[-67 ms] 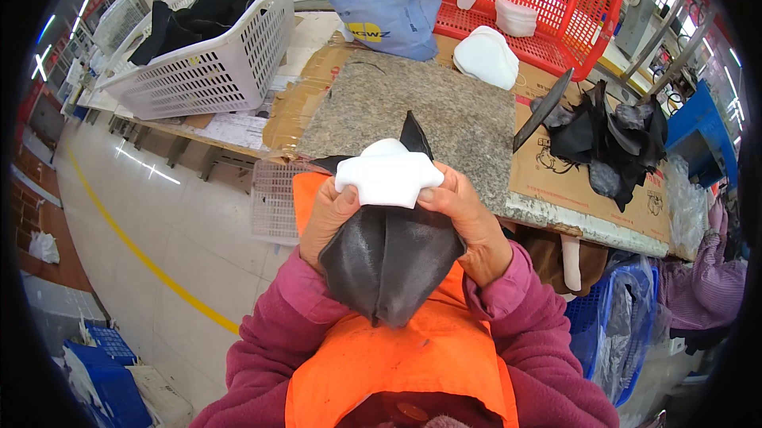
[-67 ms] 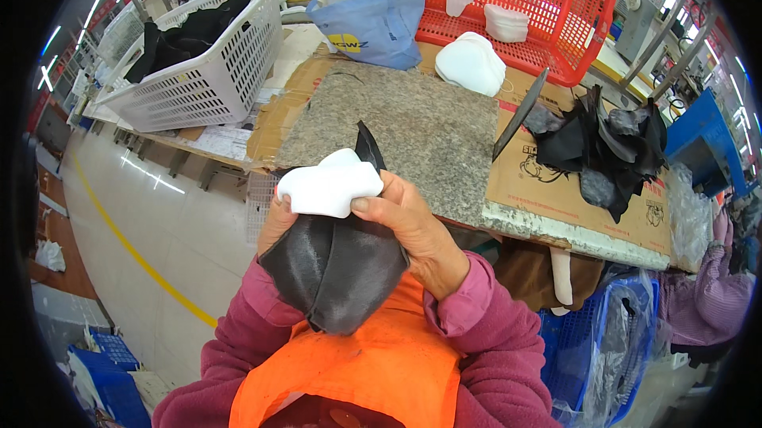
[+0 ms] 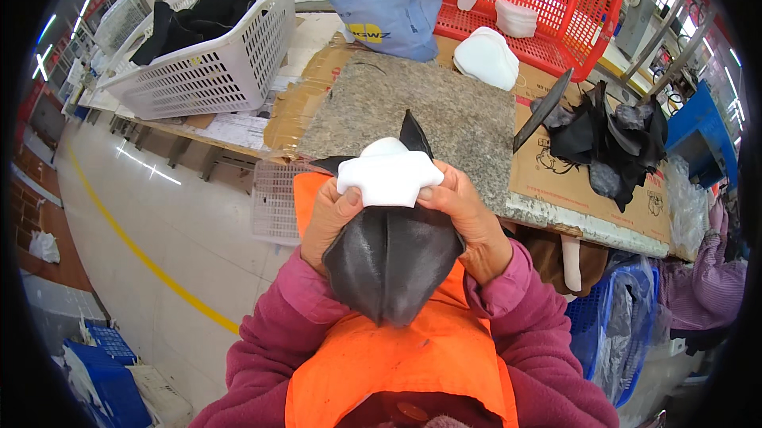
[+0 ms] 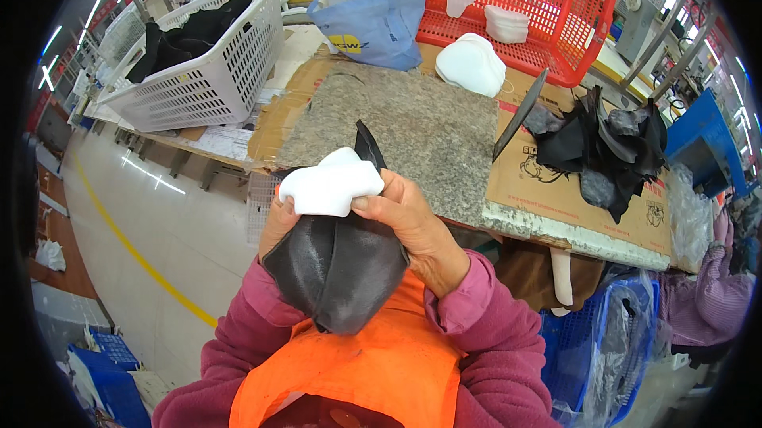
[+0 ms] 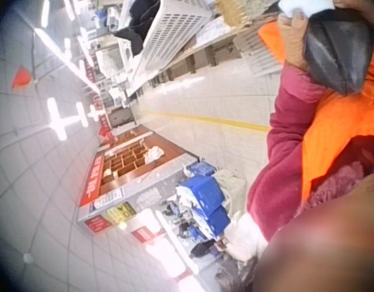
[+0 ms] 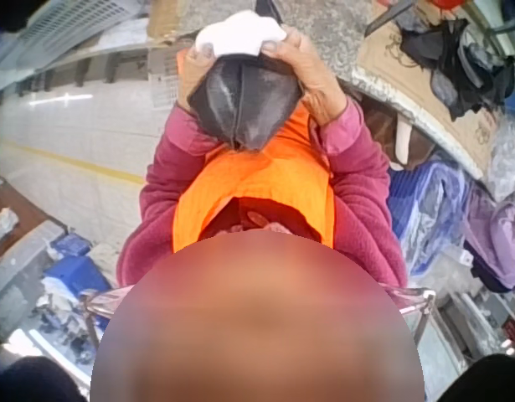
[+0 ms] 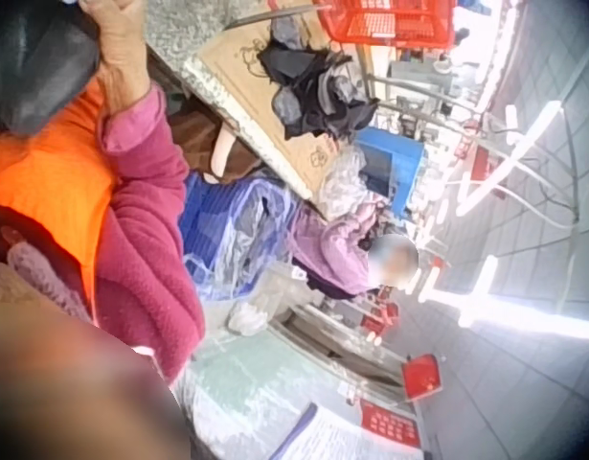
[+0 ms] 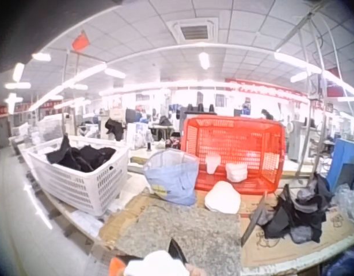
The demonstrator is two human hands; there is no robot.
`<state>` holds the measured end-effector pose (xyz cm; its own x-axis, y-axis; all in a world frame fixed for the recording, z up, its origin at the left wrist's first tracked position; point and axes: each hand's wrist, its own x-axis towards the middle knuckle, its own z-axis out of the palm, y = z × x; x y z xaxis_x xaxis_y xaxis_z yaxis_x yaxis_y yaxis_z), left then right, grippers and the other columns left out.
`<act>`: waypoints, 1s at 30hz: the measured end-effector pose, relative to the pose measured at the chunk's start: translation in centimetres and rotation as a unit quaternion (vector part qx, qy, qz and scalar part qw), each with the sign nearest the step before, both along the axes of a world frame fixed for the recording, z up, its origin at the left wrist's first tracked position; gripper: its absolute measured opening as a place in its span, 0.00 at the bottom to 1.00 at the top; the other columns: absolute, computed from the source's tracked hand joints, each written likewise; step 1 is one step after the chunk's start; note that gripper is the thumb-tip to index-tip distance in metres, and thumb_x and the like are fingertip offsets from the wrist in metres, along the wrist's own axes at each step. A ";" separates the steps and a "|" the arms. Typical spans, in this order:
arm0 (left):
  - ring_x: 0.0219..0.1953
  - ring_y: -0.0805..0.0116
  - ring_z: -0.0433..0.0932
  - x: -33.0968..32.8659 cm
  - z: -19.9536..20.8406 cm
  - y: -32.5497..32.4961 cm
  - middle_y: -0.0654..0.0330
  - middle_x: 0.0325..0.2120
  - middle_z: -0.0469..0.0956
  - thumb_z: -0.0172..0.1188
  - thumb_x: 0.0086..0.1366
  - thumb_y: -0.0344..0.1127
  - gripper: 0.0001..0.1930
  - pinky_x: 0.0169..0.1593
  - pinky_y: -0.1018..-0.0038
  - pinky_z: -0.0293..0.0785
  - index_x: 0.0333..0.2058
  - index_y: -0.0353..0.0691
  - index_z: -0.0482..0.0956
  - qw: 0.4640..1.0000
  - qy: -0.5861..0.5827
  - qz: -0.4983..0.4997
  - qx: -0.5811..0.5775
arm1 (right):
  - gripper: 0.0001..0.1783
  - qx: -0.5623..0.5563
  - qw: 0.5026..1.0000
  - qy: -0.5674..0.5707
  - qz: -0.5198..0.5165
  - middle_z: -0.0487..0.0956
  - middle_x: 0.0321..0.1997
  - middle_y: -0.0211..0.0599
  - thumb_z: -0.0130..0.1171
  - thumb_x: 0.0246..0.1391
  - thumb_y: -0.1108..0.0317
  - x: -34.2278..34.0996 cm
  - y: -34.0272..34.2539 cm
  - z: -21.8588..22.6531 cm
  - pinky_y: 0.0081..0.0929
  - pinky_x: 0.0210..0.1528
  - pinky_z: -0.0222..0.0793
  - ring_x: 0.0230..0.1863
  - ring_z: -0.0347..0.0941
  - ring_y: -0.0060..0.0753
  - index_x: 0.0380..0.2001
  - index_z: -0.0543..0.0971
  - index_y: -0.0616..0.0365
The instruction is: The person assembles a shoe component by hand, inserting a white foam insole into a black upper and folding the edges to secure it. The person then places the assembled unit into a white basket.
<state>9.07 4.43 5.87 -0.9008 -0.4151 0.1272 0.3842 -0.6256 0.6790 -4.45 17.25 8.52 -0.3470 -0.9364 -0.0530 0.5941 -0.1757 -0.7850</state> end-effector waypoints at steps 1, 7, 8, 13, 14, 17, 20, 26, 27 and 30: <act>0.47 0.68 0.79 0.1 0.3 0.2 0.55 0.46 0.80 0.67 0.62 0.40 0.24 0.54 0.71 0.74 0.51 0.30 0.74 1.000 0.008 -0.005 0.000 | 0.24 0.003 1.000 0.030 -0.005 0.78 0.48 0.36 0.63 0.53 0.71 -0.3 -0.2 -0.2 0.24 0.53 0.71 0.50 0.75 0.24 0.52 0.72 0.66; 0.43 0.76 0.78 0.6 -0.2 2.3 0.60 0.43 0.80 0.67 0.59 0.28 0.19 0.49 0.77 0.73 0.48 0.32 0.75 0.988 -0.077 0.110 -0.075 | 0.16 0.007 0.968 0.234 -0.084 0.80 0.42 0.31 0.62 0.52 0.73 -0.9 -0.7 -0.9 0.21 0.49 0.71 0.43 0.75 0.20 0.45 0.75 0.65; 0.44 0.76 0.78 0.4 -0.5 2.5 0.60 0.43 0.80 0.66 0.59 0.27 0.18 0.49 0.77 0.73 0.48 0.32 0.75 0.983 -0.081 0.133 -0.097 | 0.15 0.007 0.959 0.266 -0.101 0.80 0.42 0.31 0.62 0.51 0.73 -0.7 -0.7 -1.0 0.21 0.47 0.71 0.43 0.75 0.20 0.43 0.75 0.64; 0.39 0.76 0.80 -1.1 -2.2 1.9 0.60 0.39 0.81 0.62 0.63 0.27 0.11 0.44 0.79 0.76 0.44 0.33 0.78 0.972 -0.073 0.184 -0.125 | 0.13 -0.029 0.871 0.446 -0.203 0.79 0.35 0.35 0.65 0.46 0.72 0.4 -0.8 -1.8 0.24 0.39 0.70 0.37 0.76 0.25 0.36 0.76 0.62; 0.35 0.78 0.78 -1.5 -2.4 1.8 0.62 0.36 0.81 0.64 0.63 0.26 0.09 0.40 0.80 0.75 0.42 0.33 0.79 0.976 -0.033 0.185 -0.112 | 0.13 -0.043 0.853 0.471 -0.220 0.79 0.33 0.36 0.65 0.44 0.72 0.5 -0.8 -2.0 0.26 0.37 0.69 0.35 0.76 0.28 0.34 0.75 0.61; 0.35 0.79 0.78 -2.8 -2.7 0.9 0.64 0.36 0.81 0.62 0.64 0.26 0.08 0.38 0.81 0.74 0.42 0.35 0.79 0.959 -0.051 0.235 -0.150 | 0.13 -0.110 0.735 0.610 -0.275 0.69 0.25 0.43 0.63 0.37 0.75 0.5 -0.9 -2.4 0.37 0.30 0.65 0.26 0.69 0.50 0.28 0.71 0.60; 0.34 0.80 0.77 -5.7 -2.4 0.8 0.66 0.34 0.80 0.60 0.63 0.23 0.06 0.38 0.80 0.74 0.39 0.37 0.79 0.952 -0.001 0.264 -0.157 | 0.14 -0.134 0.700 0.630 -0.307 0.71 0.27 0.44 0.63 0.37 0.76 -0.3 -1.1 -1.9 0.38 0.30 0.66 0.29 0.71 0.50 0.30 0.73 0.61; 0.39 0.78 0.77 -11.3 -0.7 3.2 0.66 0.39 0.79 0.59 0.62 0.21 0.10 0.44 0.78 0.74 0.42 0.37 0.77 0.917 0.063 0.347 -0.187 | 0.16 -0.096 0.675 0.609 -0.406 0.72 0.28 0.44 0.63 0.39 0.79 -4.6 0.8 1.2 0.35 0.31 0.68 0.31 0.73 0.52 0.36 0.75 0.60; 0.41 0.77 0.77 -11.7 -0.2 3.8 0.64 0.40 0.80 0.62 0.61 0.22 0.13 0.46 0.78 0.74 0.44 0.37 0.76 0.898 0.060 0.354 -0.252 | 0.16 -0.083 0.671 0.601 -0.426 0.72 0.27 0.44 0.62 0.40 0.79 -5.3 1.6 1.8 0.35 0.31 0.68 0.30 0.73 0.52 0.36 0.75 0.60; 0.41 0.76 0.78 -12.9 1.6 5.5 0.62 0.40 0.80 0.70 0.54 0.22 0.17 0.48 0.78 0.74 0.43 0.35 0.77 0.942 0.084 0.228 -0.233 | 0.14 -0.062 0.599 0.614 -0.510 0.75 0.26 0.46 0.61 0.43 0.80 -7.4 3.7 3.2 0.32 0.30 0.69 0.28 0.76 0.50 0.36 0.76 0.59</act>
<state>-3.85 9.97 7.44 -0.5934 -0.6171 0.5168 0.6675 -0.0185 0.7443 -11.88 20.98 11.75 -0.4471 -0.1748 0.8772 -0.8848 -0.0578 -0.4625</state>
